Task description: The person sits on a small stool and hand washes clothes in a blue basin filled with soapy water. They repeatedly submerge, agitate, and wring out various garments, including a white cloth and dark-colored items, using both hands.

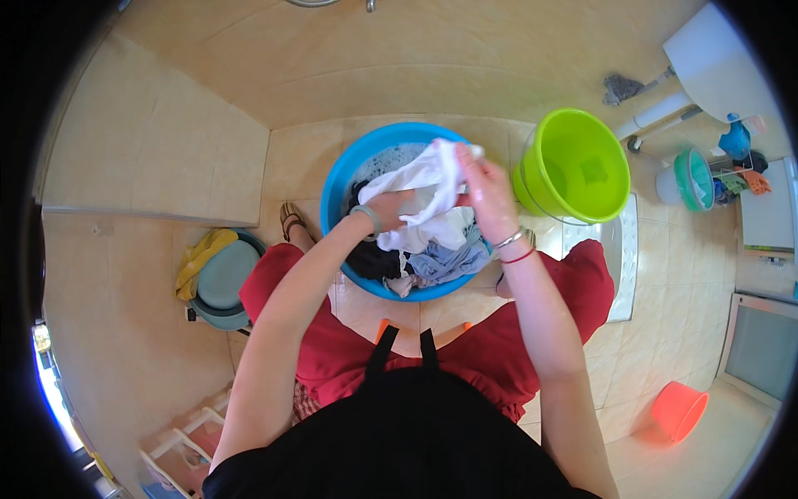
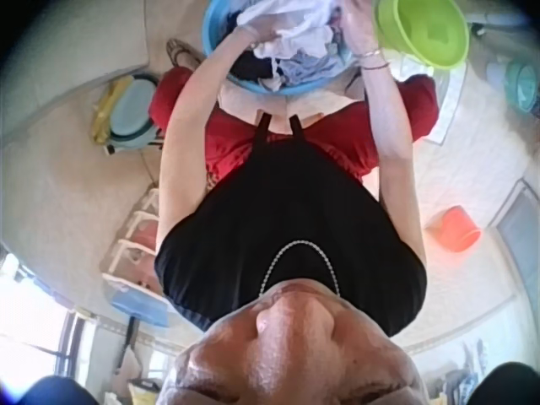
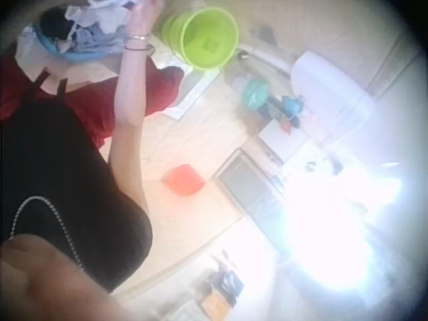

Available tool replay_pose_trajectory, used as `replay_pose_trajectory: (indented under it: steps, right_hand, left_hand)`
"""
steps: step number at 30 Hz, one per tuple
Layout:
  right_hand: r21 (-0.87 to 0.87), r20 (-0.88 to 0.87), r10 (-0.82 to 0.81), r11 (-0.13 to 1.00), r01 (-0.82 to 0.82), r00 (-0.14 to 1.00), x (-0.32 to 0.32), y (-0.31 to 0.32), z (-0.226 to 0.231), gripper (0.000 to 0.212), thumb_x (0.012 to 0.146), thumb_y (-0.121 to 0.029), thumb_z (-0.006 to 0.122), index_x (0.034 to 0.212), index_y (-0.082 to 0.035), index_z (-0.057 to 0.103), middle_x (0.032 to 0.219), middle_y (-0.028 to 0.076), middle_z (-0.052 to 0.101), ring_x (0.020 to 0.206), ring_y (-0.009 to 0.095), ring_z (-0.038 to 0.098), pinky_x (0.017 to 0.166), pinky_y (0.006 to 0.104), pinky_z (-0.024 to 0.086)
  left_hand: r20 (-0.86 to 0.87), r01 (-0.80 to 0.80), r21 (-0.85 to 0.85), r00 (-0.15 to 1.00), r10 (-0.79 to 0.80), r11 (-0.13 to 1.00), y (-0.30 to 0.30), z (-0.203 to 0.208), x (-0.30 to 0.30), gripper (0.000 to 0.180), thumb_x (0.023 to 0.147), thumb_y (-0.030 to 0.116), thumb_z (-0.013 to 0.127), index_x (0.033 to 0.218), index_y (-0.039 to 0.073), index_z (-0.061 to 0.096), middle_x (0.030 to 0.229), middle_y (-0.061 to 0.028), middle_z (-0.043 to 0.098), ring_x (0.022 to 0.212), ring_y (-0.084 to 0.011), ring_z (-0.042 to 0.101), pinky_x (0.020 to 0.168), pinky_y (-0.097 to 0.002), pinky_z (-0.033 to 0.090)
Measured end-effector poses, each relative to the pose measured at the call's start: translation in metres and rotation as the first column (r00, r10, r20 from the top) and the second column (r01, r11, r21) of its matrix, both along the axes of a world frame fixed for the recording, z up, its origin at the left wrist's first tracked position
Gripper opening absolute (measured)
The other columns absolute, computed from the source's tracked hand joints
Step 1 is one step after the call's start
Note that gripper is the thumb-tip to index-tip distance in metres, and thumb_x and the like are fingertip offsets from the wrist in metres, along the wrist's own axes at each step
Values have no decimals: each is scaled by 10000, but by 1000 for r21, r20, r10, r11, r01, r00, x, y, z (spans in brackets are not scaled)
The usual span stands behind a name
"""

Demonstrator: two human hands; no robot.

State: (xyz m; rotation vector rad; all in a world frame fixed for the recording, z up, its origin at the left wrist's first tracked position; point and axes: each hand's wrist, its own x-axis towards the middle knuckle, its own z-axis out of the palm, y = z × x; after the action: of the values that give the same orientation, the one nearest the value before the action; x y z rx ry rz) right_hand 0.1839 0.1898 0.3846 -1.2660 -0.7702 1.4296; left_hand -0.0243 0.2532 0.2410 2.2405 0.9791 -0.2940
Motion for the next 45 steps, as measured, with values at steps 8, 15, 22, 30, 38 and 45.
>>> replay_pose_trajectory:
  steps: [8, 15, 22, 30, 38, 45]
  right_hand:
    - [-27, 532, -159, 978, 205, 832, 111, 26, -50, 452, 909, -402, 601, 1082, 15, 620, 919, 80, 662, 757, 152, 651, 670, 305, 548]
    - [-5, -75, -126, 992, 126, 989, 84, 32, -18, 361, 902, -333, 617, 1038, 1, 629, 960, 70, 664, 794, 135, 631, 739, 273, 508]
    - [280, 489, 40, 939, -201, 871, 25, 32, 21, 206, 932, -201, 595, 990, -14, 658, 868, 7, 614, 791, 75, 578, 700, 245, 470]
    - [465, 669, 150, 681, -566, 728, -28, 8, 11, 227, 889, -247, 607, 901, -29, 673, 827, 136, 638, 804, 297, 620, 756, 382, 490]
    - [-208, 18, -229, 951, 228, 973, 31, -17, -119, 686, 860, -503, 621, 1431, -200, 392, 1463, 77, 380, 1325, 243, 383, 1009, 519, 342]
    - [-190, -540, -216, 973, 132, 814, -11, -4, -181, 878, 869, -665, 492, 1518, -181, 152, 1533, 85, 277, 1374, 271, 332, 1062, 503, 327]
  left_hand:
    - [-43, 98, 319, 995, -89, 943, -1, 127, -39, 358, 887, 436, 579, 940, 95, 676, 929, -137, 679, 906, -339, 634, 785, -435, 497]
    - [281, -238, 535, 955, 95, 810, 10, 184, -31, 277, 835, 344, 643, 983, 113, 678, 936, -139, 679, 863, -328, 643, 736, -425, 510]
    - [244, -396, -797, 481, 842, 457, 43, 192, -9, 528, 900, 412, 623, 1328, 122, 512, 1224, -46, 590, 1085, -191, 576, 910, -349, 480]
    - [297, -350, -552, 765, 571, 757, 35, 182, 11, 356, 881, 164, 597, 1221, 58, 582, 1114, -70, 618, 996, -140, 595, 861, -302, 490]
    - [554, -265, -611, 530, 642, 746, 0, 218, 34, 271, 808, -43, 532, 1063, 4, 610, 1038, -57, 627, 942, -124, 598, 849, -264, 482]
    - [635, -219, -691, 271, 724, 688, -21, 290, 25, 256, 818, -21, 530, 1056, 14, 619, 1007, -67, 628, 896, -124, 606, 796, -264, 500]
